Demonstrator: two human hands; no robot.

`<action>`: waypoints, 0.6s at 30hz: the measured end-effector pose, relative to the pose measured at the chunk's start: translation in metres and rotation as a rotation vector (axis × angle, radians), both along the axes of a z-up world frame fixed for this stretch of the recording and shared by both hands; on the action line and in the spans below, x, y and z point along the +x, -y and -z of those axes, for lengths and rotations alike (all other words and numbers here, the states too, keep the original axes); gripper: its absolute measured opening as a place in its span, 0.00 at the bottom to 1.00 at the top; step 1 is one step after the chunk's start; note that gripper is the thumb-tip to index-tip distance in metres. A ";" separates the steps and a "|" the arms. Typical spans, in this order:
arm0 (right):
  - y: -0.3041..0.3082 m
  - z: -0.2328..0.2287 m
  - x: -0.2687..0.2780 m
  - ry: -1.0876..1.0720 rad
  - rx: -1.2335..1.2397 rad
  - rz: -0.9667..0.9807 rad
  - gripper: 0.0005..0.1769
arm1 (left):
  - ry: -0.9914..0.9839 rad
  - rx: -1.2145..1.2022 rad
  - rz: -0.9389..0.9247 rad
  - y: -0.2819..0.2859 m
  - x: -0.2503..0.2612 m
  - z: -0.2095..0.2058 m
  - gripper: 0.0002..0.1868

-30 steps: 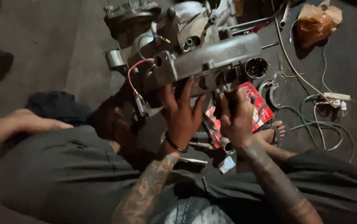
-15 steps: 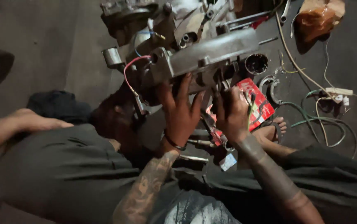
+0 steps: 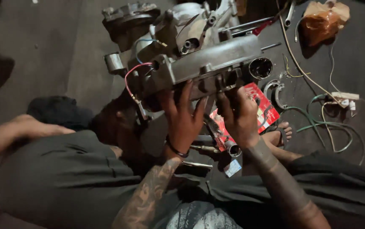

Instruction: The person sits on the floor and uses a screwdriver to tighten bolts on a disassembled engine block. They manipulate the engine casing and use the tool to secure components while surrounded by various tools and parts.

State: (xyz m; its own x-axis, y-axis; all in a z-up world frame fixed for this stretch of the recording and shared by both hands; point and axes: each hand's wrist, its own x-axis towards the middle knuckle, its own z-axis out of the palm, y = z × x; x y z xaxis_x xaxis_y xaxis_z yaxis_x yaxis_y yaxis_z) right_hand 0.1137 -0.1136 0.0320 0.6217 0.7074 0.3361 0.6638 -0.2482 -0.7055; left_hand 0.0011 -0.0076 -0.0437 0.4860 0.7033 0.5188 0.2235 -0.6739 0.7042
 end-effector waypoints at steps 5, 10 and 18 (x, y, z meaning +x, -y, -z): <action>0.013 0.016 0.013 -0.083 -0.028 -0.094 0.04 | 0.026 -0.068 0.103 -0.011 -0.001 -0.031 0.30; 0.016 0.001 0.020 -0.060 -0.074 -0.140 0.07 | 0.008 -0.104 0.064 -0.005 0.001 -0.021 0.34; 0.008 -0.014 0.000 -0.039 0.020 -0.241 0.03 | 0.039 -0.121 0.035 -0.008 0.006 -0.025 0.35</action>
State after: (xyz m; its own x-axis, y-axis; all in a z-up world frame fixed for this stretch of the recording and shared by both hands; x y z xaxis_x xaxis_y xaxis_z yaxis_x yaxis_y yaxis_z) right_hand 0.1140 -0.1216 0.0458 0.4485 0.8303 0.3307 0.6747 -0.0718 -0.7346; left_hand 0.0067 0.0008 -0.0185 0.4925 0.7448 0.4502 0.1724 -0.5906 0.7884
